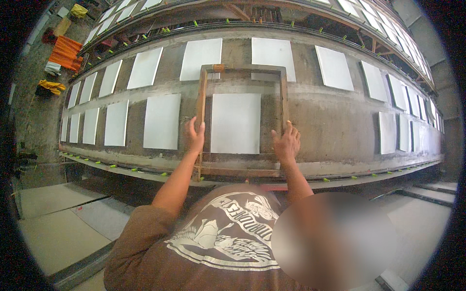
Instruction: The person repeatedly picks up white rectangular panels and places them into a wooden frame on a workbench. They adjust the panels within the frame and then remove them to repeat the process with other panels. The task involves handling the panels one at a time in a repetitive sequence.
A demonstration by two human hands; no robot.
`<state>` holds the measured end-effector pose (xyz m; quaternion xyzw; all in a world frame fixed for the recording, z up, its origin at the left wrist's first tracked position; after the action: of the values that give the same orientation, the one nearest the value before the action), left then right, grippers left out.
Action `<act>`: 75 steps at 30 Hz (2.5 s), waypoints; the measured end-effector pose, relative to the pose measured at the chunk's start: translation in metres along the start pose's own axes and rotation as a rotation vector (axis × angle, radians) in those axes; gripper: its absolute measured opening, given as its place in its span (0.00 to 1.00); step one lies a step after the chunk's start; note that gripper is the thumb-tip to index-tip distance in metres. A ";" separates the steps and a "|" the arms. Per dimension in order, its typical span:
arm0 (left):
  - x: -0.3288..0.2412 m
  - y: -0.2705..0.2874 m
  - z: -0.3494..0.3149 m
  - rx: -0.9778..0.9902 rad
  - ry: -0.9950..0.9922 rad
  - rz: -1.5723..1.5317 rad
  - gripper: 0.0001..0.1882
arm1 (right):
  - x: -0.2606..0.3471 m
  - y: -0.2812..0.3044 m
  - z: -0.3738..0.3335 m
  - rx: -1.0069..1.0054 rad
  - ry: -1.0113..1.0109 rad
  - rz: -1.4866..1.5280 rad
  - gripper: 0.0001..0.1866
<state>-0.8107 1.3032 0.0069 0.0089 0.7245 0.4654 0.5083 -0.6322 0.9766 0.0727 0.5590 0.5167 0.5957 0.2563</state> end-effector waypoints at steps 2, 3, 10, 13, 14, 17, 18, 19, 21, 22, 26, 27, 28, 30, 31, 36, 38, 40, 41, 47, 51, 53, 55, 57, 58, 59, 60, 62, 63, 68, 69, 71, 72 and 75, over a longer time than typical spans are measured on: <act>0.014 0.013 -0.016 0.083 0.195 -0.019 0.35 | -0.021 -0.002 -0.008 0.111 -0.126 0.088 0.43; 0.012 0.018 -0.021 0.156 0.258 -0.013 0.36 | -0.031 -0.008 -0.010 0.143 -0.174 0.099 0.44; 0.020 0.015 -0.035 0.159 0.285 -0.007 0.39 | -0.042 -0.022 -0.022 0.152 -0.199 0.108 0.43; 0.025 0.008 -0.030 0.170 0.257 0.009 0.41 | -0.041 -0.021 -0.022 0.148 -0.205 0.091 0.40; 0.029 0.003 -0.027 0.169 0.237 0.018 0.41 | -0.045 -0.024 -0.021 0.129 -0.196 0.094 0.39; 0.046 -0.003 -0.025 0.139 0.183 -0.102 0.42 | -0.045 -0.023 -0.021 0.079 -0.162 0.115 0.35; 0.051 -0.004 -0.023 0.148 0.192 -0.109 0.42 | -0.044 -0.021 -0.022 0.064 -0.150 0.125 0.34; 0.056 -0.005 -0.022 0.156 0.201 -0.117 0.42 | -0.043 -0.020 -0.021 0.061 -0.145 0.133 0.34; 0.050 -0.002 -0.021 0.198 0.227 -0.123 0.41 | -0.043 -0.016 -0.023 0.054 -0.143 0.147 0.34; 0.041 0.002 -0.022 0.231 0.241 -0.120 0.40 | -0.045 -0.015 -0.025 0.047 -0.156 0.164 0.34; 0.032 0.008 -0.022 0.122 0.161 -0.177 0.37 | -0.038 -0.006 -0.027 -0.006 -0.167 0.182 0.34; 0.034 0.008 -0.021 0.106 0.144 -0.190 0.37 | -0.035 -0.003 -0.027 -0.024 -0.165 0.175 0.33; 0.036 0.007 -0.020 0.090 0.127 -0.202 0.36 | -0.034 0.000 -0.026 -0.040 -0.146 0.179 0.33; 0.028 0.008 -0.017 0.088 0.120 -0.211 0.34 | -0.037 0.008 -0.026 -0.067 -0.119 0.184 0.33; 0.024 0.009 -0.014 0.095 0.128 -0.209 0.34 | -0.038 0.013 -0.023 -0.090 -0.097 0.191 0.33; -0.042 0.026 -0.010 0.117 0.114 -0.179 0.31 | -0.050 0.040 -0.001 -0.162 -0.049 0.220 0.32; -0.046 0.013 -0.006 0.009 0.095 -0.158 0.30 | -0.055 0.051 0.009 -0.158 -0.045 0.224 0.32; -0.066 0.003 -0.007 0.000 0.083 -0.175 0.30 | -0.068 0.060 0.022 -0.157 -0.038 0.227 0.31; -0.084 0.001 -0.009 -0.005 0.080 -0.182 0.30 | -0.077 0.063 0.028 -0.155 -0.033 0.232 0.31; -0.130 -0.051 -0.017 -0.022 0.108 -0.038 0.30 | -0.137 0.084 0.058 -0.120 0.008 0.275 0.30; -0.153 -0.098 -0.026 -0.007 0.097 -0.047 0.29 | -0.192 0.093 0.071 -0.121 0.002 0.292 0.31; -0.169 -0.117 -0.031 0.026 0.100 -0.028 0.29 | -0.219 0.097 0.072 -0.111 -0.022 0.266 0.31; -0.183 -0.136 -0.035 0.032 0.100 -0.030 0.29 | -0.241 0.101 0.071 -0.099 -0.045 0.261 0.31; -0.188 -0.153 -0.039 0.017 0.063 -0.033 0.30 | -0.252 0.113 0.067 -0.076 -0.057 0.274 0.31; -0.189 -0.160 -0.041 0.009 0.046 -0.033 0.30 | -0.261 0.114 0.067 -0.076 -0.061 0.263 0.31; -0.192 -0.169 -0.043 0.020 0.040 -0.038 0.31 | -0.270 0.114 0.066 -0.078 -0.069 0.251 0.31; -0.193 -0.176 -0.044 0.024 0.029 -0.037 0.31 | -0.279 0.114 0.065 -0.078 -0.076 0.239 0.31; -0.197 -0.187 -0.049 0.032 0.009 -0.033 0.31 | -0.294 0.115 0.063 -0.093 -0.086 0.232 0.31; -0.198 -0.191 -0.052 0.033 0.020 -0.042 0.31 | -0.300 0.115 0.062 -0.098 -0.091 0.230 0.31; -0.212 -0.205 -0.067 0.024 -0.011 -0.070 0.30 | -0.318 0.118 0.060 -0.122 -0.050 0.233 0.31; -0.208 -0.209 -0.070 0.079 0.078 -0.085 0.29 | -0.321 0.114 0.057 -0.114 -0.048 0.236 0.31; -0.206 -0.215 -0.072 0.074 0.088 -0.083 0.29 | -0.333 0.109 0.060 -0.148 0.009 0.225 0.31; -0.208 -0.216 -0.072 0.064 0.082 -0.083 0.29 | -0.335 0.107 0.063 -0.176 0.043 0.225 0.31; -0.218 -0.219 -0.083 -0.015 0.074 -0.086 0.30 | -0.342 0.103 0.062 -0.119 -0.023 0.223 0.32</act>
<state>-0.6667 1.0180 0.0204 -0.0433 0.7389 0.4488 0.5008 -0.4634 0.6606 0.0191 0.6035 0.4121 0.6438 0.2269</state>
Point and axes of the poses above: each hand's wrist, its own z-axis towards the middle knuckle, its own y-axis out of the back of the hand, x = y × z, the point moved 3 cm from there along z, towards the middle knuckle, and after that the axes turned 8 degrees about x, right-handed, at the moved point
